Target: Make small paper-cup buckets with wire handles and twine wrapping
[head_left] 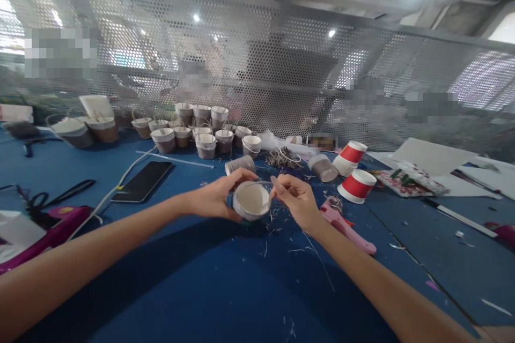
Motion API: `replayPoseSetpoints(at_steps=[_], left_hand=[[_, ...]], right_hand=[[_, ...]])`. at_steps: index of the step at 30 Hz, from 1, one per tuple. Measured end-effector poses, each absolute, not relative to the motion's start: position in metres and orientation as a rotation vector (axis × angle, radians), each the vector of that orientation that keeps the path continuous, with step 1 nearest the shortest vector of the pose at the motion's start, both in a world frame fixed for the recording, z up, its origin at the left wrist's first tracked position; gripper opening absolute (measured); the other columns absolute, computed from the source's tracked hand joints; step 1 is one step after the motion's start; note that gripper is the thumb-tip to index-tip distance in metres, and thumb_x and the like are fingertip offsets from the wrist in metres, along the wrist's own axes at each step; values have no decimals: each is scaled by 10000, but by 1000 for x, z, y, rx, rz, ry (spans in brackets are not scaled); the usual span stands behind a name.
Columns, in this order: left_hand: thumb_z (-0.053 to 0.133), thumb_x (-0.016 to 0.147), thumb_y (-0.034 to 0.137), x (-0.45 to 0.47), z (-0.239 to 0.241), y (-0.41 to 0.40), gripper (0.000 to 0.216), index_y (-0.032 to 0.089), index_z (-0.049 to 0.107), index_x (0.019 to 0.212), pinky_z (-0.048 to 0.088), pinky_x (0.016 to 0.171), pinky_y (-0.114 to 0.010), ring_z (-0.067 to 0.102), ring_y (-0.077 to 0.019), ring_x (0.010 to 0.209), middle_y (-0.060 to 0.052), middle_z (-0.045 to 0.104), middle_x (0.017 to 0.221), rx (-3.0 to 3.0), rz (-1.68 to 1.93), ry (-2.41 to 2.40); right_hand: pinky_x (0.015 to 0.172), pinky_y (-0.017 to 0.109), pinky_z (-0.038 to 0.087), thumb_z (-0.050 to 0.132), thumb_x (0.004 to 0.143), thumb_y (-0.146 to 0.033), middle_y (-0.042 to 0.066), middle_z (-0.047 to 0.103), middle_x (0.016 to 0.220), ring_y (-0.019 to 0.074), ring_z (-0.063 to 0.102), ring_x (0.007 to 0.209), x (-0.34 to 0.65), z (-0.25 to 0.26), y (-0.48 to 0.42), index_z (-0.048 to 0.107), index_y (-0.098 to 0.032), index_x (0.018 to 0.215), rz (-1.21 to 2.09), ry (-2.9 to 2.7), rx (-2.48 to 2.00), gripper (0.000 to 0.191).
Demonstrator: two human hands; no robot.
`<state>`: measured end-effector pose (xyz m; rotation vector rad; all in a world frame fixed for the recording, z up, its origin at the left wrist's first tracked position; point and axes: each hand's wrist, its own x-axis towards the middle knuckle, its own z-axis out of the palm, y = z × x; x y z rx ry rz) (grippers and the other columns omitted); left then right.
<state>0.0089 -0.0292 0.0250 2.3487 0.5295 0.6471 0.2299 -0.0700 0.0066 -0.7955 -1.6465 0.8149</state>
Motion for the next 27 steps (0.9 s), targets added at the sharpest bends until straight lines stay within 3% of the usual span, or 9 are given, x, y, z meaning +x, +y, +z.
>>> replayPoseSetpoints(at_steps=[4,9,13,17,20,23,27], left_hand=[[581,692,40,-12,40,-8,655,222,448,1306,373,1034,-471,460,-296,1238,-99,485,1340,2599,499,530],[410,644,-74,-13,24,-4,781,319,480,1314,294,1066,-559,324,-325,1313,-59,363,1400,2818,458,579],[398,657,-79,-4,8,-4,767,280,465,1330,341,1042,-538,420,-285,1228,-103,456,1267,2814,724,622],[373,650,-76,0,0,-7,777,245,402,1356,379,1048,-462,424,-251,1257,-106,449,1314,2738,769,559],[485,673,17,1,-3,-14,824,240,255,1432,315,1093,-518,304,-312,1350,-133,326,1425,2730,704,500],[645,715,241,3,-9,-21,914,233,124,1465,269,1093,-592,178,-392,1387,-174,190,1479,2717,690,437],[783,590,533,7,-23,-25,1051,251,202,1419,326,1027,-641,161,-442,1359,-198,205,1428,2678,786,588]], right_hand=[[716,313,456,529,912,-350,36,626,780,160,572,752,228,-3,-70,660,-221,776,575,-2007,-672,229],[813,357,458,486,935,-296,100,672,966,202,577,902,225,-13,-72,666,-199,952,439,-2371,-603,205],[819,351,446,464,938,-303,95,679,936,201,568,894,226,-7,-73,641,-175,960,430,-2420,-647,219],[728,313,445,417,945,-331,74,649,818,182,564,792,229,-6,-75,635,-175,857,416,-2372,-721,282],[667,296,437,374,955,-337,56,633,735,168,578,705,232,-11,-77,642,-185,783,404,-2277,-786,352],[619,289,428,348,963,-333,34,612,654,151,573,606,235,-5,-79,636,-203,704,317,-2047,-858,408],[586,300,417,319,967,-387,31,580,596,147,547,552,246,35,-85,593,-210,651,165,-1768,-1008,454]])
